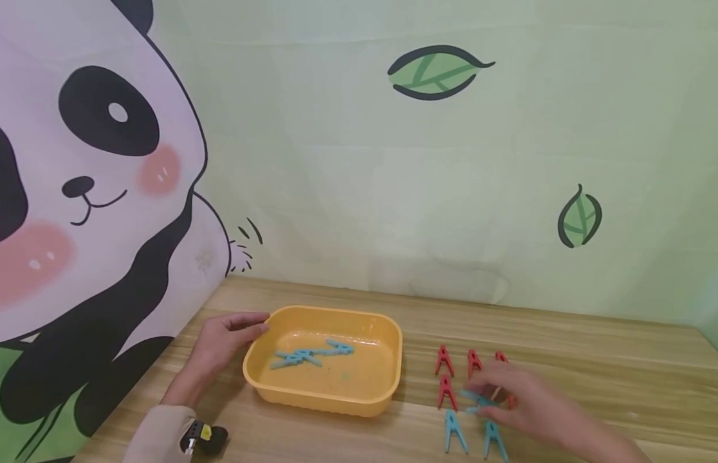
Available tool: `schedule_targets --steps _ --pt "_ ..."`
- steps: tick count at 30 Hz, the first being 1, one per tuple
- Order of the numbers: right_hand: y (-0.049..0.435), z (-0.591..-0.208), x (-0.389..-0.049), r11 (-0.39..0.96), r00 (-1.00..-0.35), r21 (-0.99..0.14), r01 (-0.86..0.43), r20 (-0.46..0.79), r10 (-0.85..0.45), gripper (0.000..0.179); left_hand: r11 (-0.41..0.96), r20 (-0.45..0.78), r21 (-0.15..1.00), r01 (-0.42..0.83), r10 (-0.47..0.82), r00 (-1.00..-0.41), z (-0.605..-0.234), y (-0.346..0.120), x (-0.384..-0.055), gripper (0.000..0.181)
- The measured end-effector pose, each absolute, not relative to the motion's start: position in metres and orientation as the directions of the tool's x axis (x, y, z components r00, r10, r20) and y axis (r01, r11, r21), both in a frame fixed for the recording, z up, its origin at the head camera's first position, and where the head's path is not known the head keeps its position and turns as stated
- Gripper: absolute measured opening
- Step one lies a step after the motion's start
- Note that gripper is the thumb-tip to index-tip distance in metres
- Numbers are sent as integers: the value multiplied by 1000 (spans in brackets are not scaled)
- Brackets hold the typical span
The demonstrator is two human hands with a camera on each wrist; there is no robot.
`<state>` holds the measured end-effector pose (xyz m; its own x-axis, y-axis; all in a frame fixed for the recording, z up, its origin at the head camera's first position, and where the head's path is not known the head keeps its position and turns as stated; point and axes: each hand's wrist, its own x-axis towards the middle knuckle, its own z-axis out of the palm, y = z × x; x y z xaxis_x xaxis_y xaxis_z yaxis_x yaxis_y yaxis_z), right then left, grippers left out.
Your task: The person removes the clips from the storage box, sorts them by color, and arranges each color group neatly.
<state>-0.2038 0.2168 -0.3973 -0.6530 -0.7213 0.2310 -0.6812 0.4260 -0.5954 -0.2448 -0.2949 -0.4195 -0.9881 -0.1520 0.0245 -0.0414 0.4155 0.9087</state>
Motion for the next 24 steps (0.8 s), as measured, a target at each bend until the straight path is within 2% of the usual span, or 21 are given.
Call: schedule_targets --steps 5,10,15,24 --pt "228 -401 -203 447 -666 -613 -652 181 -724 24 415 22 909 -43 -152 -988 -420 -296 -244 41" --pt "235 -400 -200 534 -718 -605 -591 92 -690 28 419 25 907 -42 -153 -988 -419 -297 -243 41" --pt "241 -400 -197 573 -742 -616 -541 29 -670 27 423 25 905 -42 -151 -988 -419 -297 -243 41" --pt "254 -399 -191 627 -772 -676 -388 -133 -621 26 412 21 910 -43 -149 -989 -419 -295 -244 43"
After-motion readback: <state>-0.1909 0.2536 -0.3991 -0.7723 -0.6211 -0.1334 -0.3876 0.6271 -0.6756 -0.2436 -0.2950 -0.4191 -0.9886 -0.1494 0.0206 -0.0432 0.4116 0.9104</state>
